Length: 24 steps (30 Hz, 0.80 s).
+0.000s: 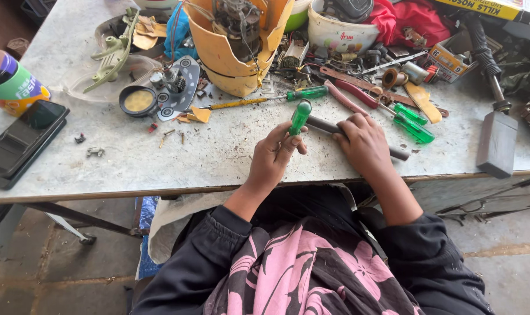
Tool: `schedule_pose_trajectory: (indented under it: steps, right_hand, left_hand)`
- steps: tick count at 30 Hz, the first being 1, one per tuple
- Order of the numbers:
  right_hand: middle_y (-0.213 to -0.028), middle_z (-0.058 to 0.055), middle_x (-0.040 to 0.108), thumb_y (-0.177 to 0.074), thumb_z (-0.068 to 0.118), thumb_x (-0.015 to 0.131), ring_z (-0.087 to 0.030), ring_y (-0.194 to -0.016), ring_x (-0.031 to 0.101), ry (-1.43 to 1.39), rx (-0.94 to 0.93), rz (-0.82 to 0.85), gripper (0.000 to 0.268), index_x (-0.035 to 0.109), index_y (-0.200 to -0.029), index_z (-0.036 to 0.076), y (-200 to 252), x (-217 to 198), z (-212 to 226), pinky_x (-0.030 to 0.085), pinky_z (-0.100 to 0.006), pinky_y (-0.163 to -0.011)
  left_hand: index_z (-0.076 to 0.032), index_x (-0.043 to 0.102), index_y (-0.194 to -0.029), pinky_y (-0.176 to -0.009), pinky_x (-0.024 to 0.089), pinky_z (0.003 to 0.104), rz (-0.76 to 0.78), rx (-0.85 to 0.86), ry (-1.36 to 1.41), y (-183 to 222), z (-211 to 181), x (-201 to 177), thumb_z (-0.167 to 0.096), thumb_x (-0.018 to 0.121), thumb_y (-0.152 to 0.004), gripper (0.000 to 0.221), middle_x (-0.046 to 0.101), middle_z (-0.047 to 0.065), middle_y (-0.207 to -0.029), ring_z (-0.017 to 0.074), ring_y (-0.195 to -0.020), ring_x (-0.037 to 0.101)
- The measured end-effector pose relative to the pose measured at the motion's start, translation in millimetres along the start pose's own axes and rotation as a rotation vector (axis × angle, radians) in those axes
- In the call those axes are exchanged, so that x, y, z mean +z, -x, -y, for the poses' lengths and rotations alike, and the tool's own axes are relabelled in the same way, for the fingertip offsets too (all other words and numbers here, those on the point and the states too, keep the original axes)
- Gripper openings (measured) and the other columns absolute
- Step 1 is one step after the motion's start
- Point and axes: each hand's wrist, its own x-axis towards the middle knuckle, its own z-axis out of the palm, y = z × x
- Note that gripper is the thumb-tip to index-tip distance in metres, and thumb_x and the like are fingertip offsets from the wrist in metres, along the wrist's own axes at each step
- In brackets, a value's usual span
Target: The person uses a hammer and a screwdriver to disassemble a small motor component on a cluttered workbench. They use the screwdriver to pry and manipulate internal parts while holding the component by hand or with a cloth.
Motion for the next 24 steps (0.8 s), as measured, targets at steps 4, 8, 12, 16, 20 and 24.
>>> schedule_pose_trajectory:
  steps: [4,8,12,16,20,24]
  right_hand:
    - [-0.123,-0.012,0.062,-0.098,0.027,0.070,-0.031,-0.108,0.062,-0.073,0.014,-0.169,0.029,0.065,-0.118,0.006,-2.1,3.1,-6.7,0.051,-0.044,-0.090]
    - [-0.103,-0.011,0.062,-0.110,0.021,0.063,-0.023,-0.086,0.062,-0.300,0.220,-0.132,0.021,0.059,-0.127,0.009,-8.3,-17.2,-12.1,0.050,-0.038,-0.073]
    - [-0.087,-0.003,0.059,-0.111,0.010,0.050,-0.010,-0.064,0.051,-1.196,0.233,-0.117,0.039,0.042,-0.149,0.016,-14.0,-71.1,-9.2,0.042,-0.024,-0.052]
    - [-0.093,-0.005,0.062,-0.117,0.006,0.044,-0.006,-0.060,0.052,-1.095,-0.152,-0.146,0.054,0.031,-0.166,0.025,2.9,-157.2,7.3,0.042,-0.021,-0.052]
    - [-0.102,-0.009,0.064,-0.107,0.008,0.048,-0.011,-0.065,0.057,-0.730,-0.115,-0.136,0.054,0.043,-0.158,0.025,5.6,-185.5,43.7,0.046,-0.026,-0.059]
    - [-0.089,-0.007,0.071,-0.095,0.009,0.061,-0.014,-0.074,0.068,-0.336,-0.145,0.222,0.056,0.054,-0.148,0.025,-6.2,-195.6,59.9,0.054,-0.029,-0.064]
  left_hand:
    - [-0.006,0.063,-0.130,-0.078,0.056,0.027,-0.003,0.099,0.042,-3.9,-1.7,0.6,-0.024,0.059,-0.111,0.027,0.073,0.003,-0.089,0.0094,-0.083,0.069]
    - [-0.006,0.063,-0.129,-0.070,0.052,0.026,-0.019,0.010,0.009,-3.9,1.8,1.2,-0.023,0.059,-0.108,0.028,0.073,0.003,-0.083,0.0090,-0.077,0.068]
    - [-0.007,0.062,-0.129,-0.078,0.057,0.026,-0.025,0.073,0.005,-3.9,2.5,1.8,-0.023,0.059,-0.109,0.025,0.074,0.003,-0.086,0.0093,-0.082,0.072]
    - [-0.007,0.062,-0.130,-0.076,0.056,0.026,-0.019,0.060,0.004,-1.2,4.9,0.7,-0.021,0.059,-0.109,0.026,0.073,0.004,-0.085,0.0099,-0.080,0.070]
    - [-0.007,0.063,-0.130,-0.070,0.052,0.027,-0.025,0.010,-0.028,-3.2,5.9,2.9,-0.022,0.060,-0.107,0.028,0.074,0.003,-0.083,0.0105,-0.072,0.065]
    - [-0.007,0.062,-0.129,-0.077,0.059,0.025,0.014,0.163,-0.205,2.2,0.1,0.2,-0.022,0.061,-0.108,0.027,0.075,0.003,-0.091,0.0103,-0.085,0.075]
